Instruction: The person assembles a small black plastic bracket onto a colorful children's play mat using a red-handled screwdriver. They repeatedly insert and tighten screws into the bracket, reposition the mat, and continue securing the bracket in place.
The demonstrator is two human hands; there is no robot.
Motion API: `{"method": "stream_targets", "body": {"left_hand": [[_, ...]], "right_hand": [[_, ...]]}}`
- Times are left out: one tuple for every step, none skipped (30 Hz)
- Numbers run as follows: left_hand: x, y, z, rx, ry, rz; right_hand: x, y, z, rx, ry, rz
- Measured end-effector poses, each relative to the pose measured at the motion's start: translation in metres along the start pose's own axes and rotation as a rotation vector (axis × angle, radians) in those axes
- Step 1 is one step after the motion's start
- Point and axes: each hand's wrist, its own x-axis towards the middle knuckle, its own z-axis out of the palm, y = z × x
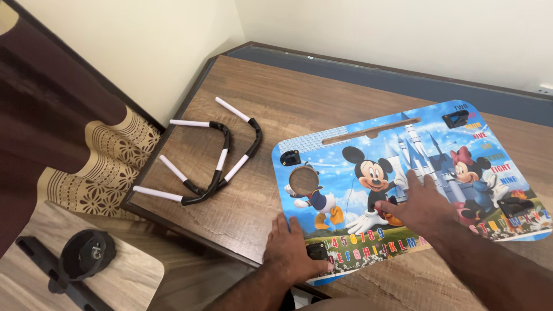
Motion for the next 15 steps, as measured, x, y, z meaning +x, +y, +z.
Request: {"method": "stream_targets", "body": {"left_hand": [[-0.001,-0.001,0.003,0.018,0.0,0.002],[-0.001,-0.002,0.008,0.035,-0.001,0.005],[0.0,-0.003,0.012,0.056,-0.004,0.009],[0.002,-0.006,0.015,0.077,0.031,0.027],[0.004,-0.009,0.018,0.097,0.061,0.047],[0.006,-0.011,0.022,0.117,0.091,0.066],[0.007,-0.012,0.024,0.118,0.092,0.063],[0.008,-0.012,0.025,0.119,0.092,0.06],[0.008,-0.012,0.025,0.121,0.092,0.057],[0.007,-0.012,0.025,0.116,0.072,0.044],[0.007,-0.01,0.023,0.11,0.052,0.033],[0.006,-0.008,0.022,0.104,0.031,0.023],[0.004,-0.006,0.02,0.087,0.024,0.019],[0.002,-0.003,0.019,0.069,0.017,0.014],[0.0,-0.001,0.018,0.048,0.01,0.01]], "right_hand": [[0.0,-0.001,0.003,-0.276,0.0,-0.163],[-0.001,0.0,0.006,-0.55,0.005,-0.327],[-0.001,0.002,0.008,-0.821,0.011,-0.489],[0.002,0.001,0.011,-0.566,-0.033,-0.307],[0.004,-0.002,0.014,-0.31,-0.074,-0.124],[0.005,-0.002,0.016,-0.053,-0.108,0.061],[0.005,-0.003,0.015,-0.061,-0.111,0.06],[0.004,-0.003,0.014,-0.069,-0.115,0.06],[0.003,-0.005,0.013,-0.077,-0.12,0.06],[0.001,-0.007,0.013,-0.081,-0.114,0.06],[0.0,-0.008,0.012,-0.086,-0.108,0.062],[-0.002,-0.009,0.011,-0.092,-0.102,0.065],[-0.004,-0.009,0.01,-0.102,-0.115,0.066],[-0.006,-0.009,0.009,-0.112,-0.127,0.067],[-0.007,-0.009,0.007,-0.125,-0.139,0.067]]}}
